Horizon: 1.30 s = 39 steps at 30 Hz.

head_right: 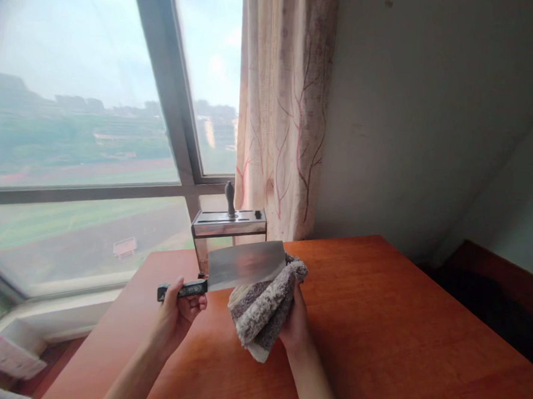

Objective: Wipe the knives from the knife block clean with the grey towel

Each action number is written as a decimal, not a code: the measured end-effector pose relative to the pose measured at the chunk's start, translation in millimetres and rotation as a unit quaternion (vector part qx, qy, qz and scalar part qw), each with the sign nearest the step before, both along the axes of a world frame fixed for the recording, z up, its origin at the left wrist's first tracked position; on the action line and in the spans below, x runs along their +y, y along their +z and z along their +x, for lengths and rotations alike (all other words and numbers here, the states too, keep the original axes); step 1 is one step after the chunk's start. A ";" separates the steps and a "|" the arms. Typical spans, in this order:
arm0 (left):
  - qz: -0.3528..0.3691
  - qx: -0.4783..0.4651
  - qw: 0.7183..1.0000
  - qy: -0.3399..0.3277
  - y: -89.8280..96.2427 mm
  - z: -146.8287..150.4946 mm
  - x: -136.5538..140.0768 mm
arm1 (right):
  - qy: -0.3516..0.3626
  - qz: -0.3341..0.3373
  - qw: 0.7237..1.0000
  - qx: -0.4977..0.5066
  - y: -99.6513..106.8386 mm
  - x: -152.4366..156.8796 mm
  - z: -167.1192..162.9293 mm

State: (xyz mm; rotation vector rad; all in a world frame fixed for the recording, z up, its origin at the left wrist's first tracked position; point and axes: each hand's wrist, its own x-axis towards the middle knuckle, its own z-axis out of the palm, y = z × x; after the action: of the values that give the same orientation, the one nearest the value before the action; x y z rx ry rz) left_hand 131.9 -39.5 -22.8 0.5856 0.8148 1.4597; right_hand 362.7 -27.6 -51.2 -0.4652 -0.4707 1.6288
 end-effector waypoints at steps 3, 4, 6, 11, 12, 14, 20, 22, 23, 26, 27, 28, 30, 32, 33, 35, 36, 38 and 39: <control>0.013 -0.006 1.000 0.007 -0.3 6.0 -1.3 | 0.031 -0.022 0.997 0.068 -7.8 -0.1 -0.4; 0.014 -0.005 1.000 0.003 -0.9 9.6 -2.4 | 0.025 -0.022 0.996 0.078 -10.9 -0.4 -0.9; 0.014 0.004 1.000 -0.016 -3.1 19.2 -5.8 | 0.010 -0.019 0.996 0.088 -16.2 -0.8 -2.0; 0.017 0.061 0.995 -0.070 -13.7 51.2 -17.5 | 0.001 -0.043 0.994 0.103 -21.6 -1.3 -4.5; 0.021 0.082 0.994 -0.075 -15.8 56.5 -19.7 | 0.002 -0.042 0.994 0.102 -21.8 -2.3 -5.3; 0.030 0.124 0.989 -0.070 -18.7 63.9 -23.2 | 0.005 -0.026 0.995 0.092 -21.4 -5.4 -8.1; 0.041 0.199 0.979 -0.031 -19.8 61.2 -25.5 | 0.038 0.005 0.999 -0.007 -19.0 -11.6 -20.8; 0.036 0.218 0.975 -0.035 -20.8 57.7 -23.8 | 0.020 -0.015 1.000 -0.014 -20.0 -10.3 -23.1; 0.035 0.225 0.973 -0.041 -21.7 56.2 -22.8 | 0.014 -0.025 1.000 -0.011 -20.9 -9.3 -23.3; 0.044 0.229 0.970 -0.062 -24.5 52.4 -19.3 | 0.005 -0.052 0.999 0.014 -23.6 -5.4 -19.4; 0.045 0.226 0.971 -0.064 -25.1 51.1 -18.2 | -0.003 -0.064 0.998 0.022 -23.9 -3.9 -16.1; 0.046 0.219 0.972 -0.064 -25.2 49.8 -17.1 | -0.015 -0.075 0.997 0.028 -23.6 -2.1 -11.7; 0.044 0.199 0.977 -0.061 -24.3 47.1 -15.3 | -0.057 -0.091 0.994 0.038 -21.0 1.5 0.0; 0.040 0.177 0.982 -0.059 -22.2 45.1 -14.3 | -0.110 -0.093 0.988 0.052 -16.2 4.5 13.8; 0.038 0.167 0.984 -0.057 -21.1 44.7 -14.1 | -0.134 -0.093 0.985 0.063 -13.4 5.4 20.5; 0.029 0.153 0.986 -0.053 -19.5 45.1 -14.3 | -0.174 -0.090 0.977 0.085 -8.1 5.7 30.6; 0.025 0.149 0.987 -0.055 -19.5 45.9 -14.5 | -0.186 -0.088 0.974 0.093 -6.2 5.2 33.4; 0.029 0.150 0.986 -0.065 -21.5 48.6 -14.7 | -0.196 -0.082 0.972 0.103 -4.8 3.2 33.7; 0.037 0.158 0.984 -0.068 -23.5 50.3 -14.7 | -0.192 -0.080 0.972 0.106 -5.5 2.1 31.4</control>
State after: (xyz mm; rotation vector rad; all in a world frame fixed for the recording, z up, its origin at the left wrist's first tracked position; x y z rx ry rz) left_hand 182.3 -54.2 -46.4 0.9275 0.9486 1.2925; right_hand 394.2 -25.5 -56.8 -0.4651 -0.0794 1.3245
